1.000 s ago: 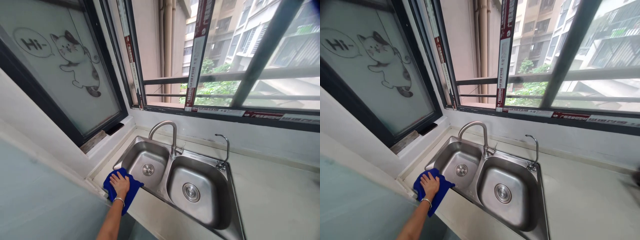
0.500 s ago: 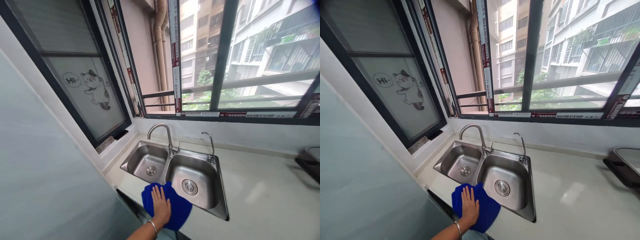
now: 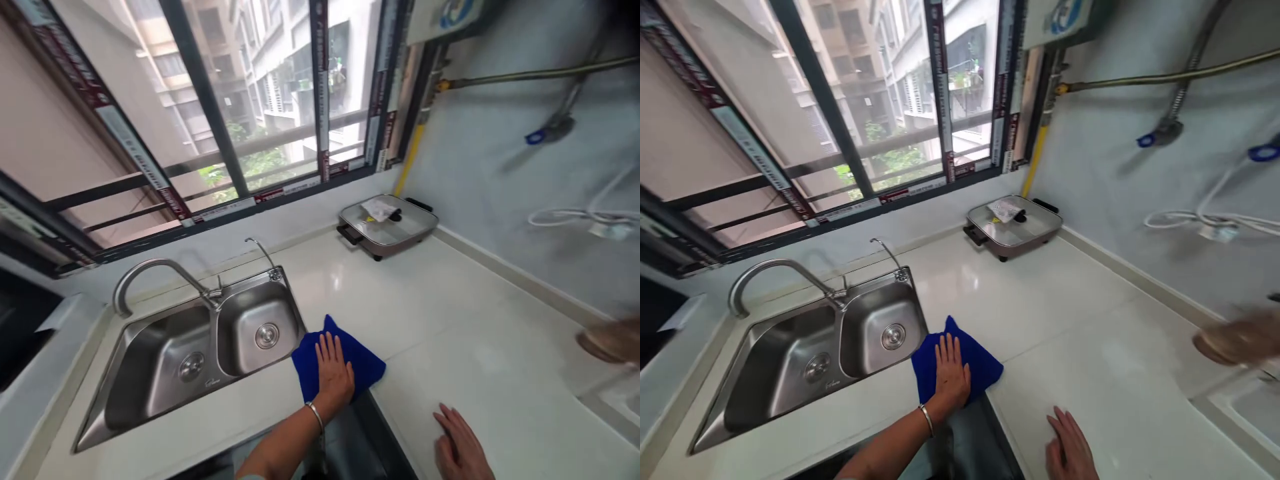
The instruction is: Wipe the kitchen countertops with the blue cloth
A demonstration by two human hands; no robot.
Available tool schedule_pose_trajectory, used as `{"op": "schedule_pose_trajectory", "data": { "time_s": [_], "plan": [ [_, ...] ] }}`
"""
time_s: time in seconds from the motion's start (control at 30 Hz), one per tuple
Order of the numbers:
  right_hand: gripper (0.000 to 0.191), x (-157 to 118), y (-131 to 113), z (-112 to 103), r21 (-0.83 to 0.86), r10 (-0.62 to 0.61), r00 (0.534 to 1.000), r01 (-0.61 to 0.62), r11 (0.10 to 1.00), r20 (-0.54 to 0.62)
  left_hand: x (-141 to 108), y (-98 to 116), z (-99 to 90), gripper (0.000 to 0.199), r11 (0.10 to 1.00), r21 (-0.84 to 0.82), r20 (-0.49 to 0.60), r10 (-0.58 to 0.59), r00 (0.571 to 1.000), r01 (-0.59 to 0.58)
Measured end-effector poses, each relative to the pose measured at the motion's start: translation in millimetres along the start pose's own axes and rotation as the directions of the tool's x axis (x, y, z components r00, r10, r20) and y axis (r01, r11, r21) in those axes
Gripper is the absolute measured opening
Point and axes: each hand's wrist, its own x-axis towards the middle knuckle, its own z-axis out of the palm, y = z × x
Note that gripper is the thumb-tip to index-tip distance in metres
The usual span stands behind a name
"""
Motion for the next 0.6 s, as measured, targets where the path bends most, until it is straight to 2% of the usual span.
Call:
{"op": "schedule_pose_trajectory", "data": {
  "time_s": [0.1, 0.2, 0.3, 0.43, 0.5, 0.6],
  "plan": [
    [0.043, -34.6, -0.1, -22.3, -0.013, 0.119, 0.992, -0.119, 0.993, 0.036, 12.2, 36.8, 2.0, 0.077, 0.974, -0.080, 0.101, 0.220, 0.970, -0.212],
    [0.044, -55.4, -13.1, -36.9, -0.013, 0.247, 0.969, -0.247, 0.969, -0.006, 24.8, 74.0, 2.8, 0.077, 0.917, -0.173, 0.179, 0.388, 0.904, -0.360],
    [0.041, -64.0, -25.8, -40.4, -0.016, 0.275, 0.960, -0.276, 0.961, -0.050, 25.3, 115.7, 6.5, 0.077, 0.831, -0.254, 0.211, 0.546, 0.811, -0.494],
    [0.039, -77.6, -21.5, -44.6, -0.073, 0.286, 0.944, -0.301, 0.951, -0.164, 1.4, 164.3, 12.8, 0.074, 0.689, -0.360, 0.224, 0.718, 0.659, -0.629],
    [0.041, -92.3, -12.8, -50.9, -0.136, 0.317, 0.915, -0.358, 0.924, -0.249, -10.3, 174.8, 14.2, 0.073, 0.632, -0.438, 0.222, 0.766, 0.604, -0.640],
    [0.043, -119.1, -2.6, -61.0, -0.246, 0.303, 0.900, -0.385, 0.889, -0.315, -14.0, 165.8, 11.2, 0.069, 0.581, -0.534, 0.203, 0.793, 0.574, -0.614]
  ]
}}
